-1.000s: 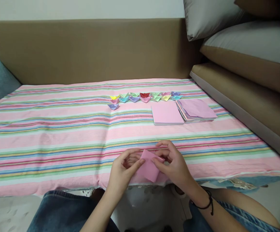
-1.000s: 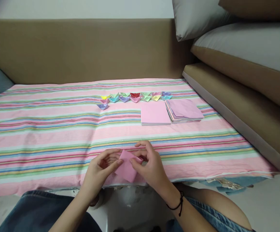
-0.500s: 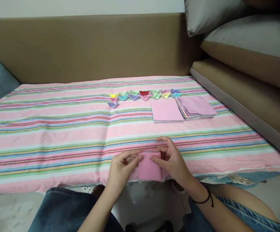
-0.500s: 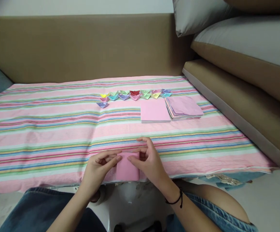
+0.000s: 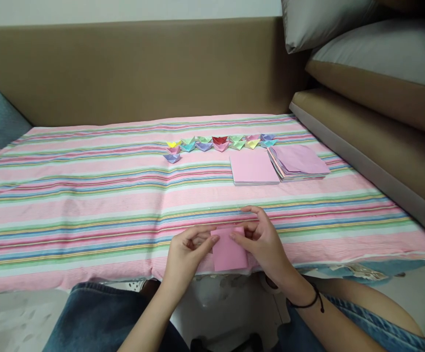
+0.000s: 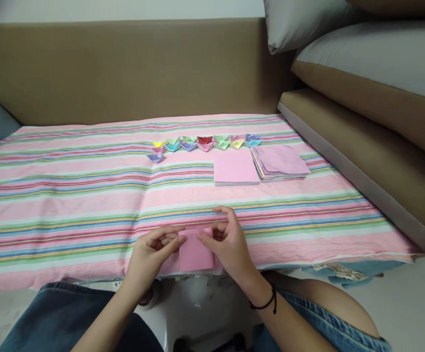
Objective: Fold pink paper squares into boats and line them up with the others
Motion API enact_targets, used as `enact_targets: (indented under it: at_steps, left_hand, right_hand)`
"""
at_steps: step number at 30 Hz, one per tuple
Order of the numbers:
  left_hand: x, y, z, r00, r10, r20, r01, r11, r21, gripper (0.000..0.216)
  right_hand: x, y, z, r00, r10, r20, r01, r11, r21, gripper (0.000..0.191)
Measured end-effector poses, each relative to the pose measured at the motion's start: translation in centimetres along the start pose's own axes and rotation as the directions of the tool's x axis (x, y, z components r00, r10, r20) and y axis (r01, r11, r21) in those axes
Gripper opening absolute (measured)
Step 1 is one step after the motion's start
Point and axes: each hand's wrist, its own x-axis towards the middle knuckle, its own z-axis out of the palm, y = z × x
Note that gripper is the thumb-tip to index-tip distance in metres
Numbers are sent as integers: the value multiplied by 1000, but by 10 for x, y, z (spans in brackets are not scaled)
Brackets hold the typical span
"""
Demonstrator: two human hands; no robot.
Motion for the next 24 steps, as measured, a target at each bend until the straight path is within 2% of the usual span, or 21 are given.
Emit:
enact_targets:
  at_steps: [4, 11, 16, 22, 24]
  left_hand:
    - [0, -2, -1, 999, 33, 36, -33, 999, 6, 28]
    - [0, -8, -3, 996, 69, 56, -74, 993, 91, 24]
    - [1, -6, -3, 998, 47, 36, -48, 998, 36, 28]
    - [2, 5, -8, 977, -51, 208, 73, 993, -97, 24]
    - [2, 7, -10, 973, -61, 224, 87, 990, -109, 23]
  right_hand:
    - [1, 0, 0, 1000, -19, -1, 19, 1000, 0, 55]
    - [-2, 0, 0, 1000, -6, 11, 5, 1000, 8, 54]
    - [-1, 0, 0, 1000, -8, 7, 8, 1000, 3, 56]
    - [0, -4, -4, 997, 67, 43, -70, 995, 71, 61]
    - [0, -7, -5, 992, 105, 73, -110, 991, 77, 63]
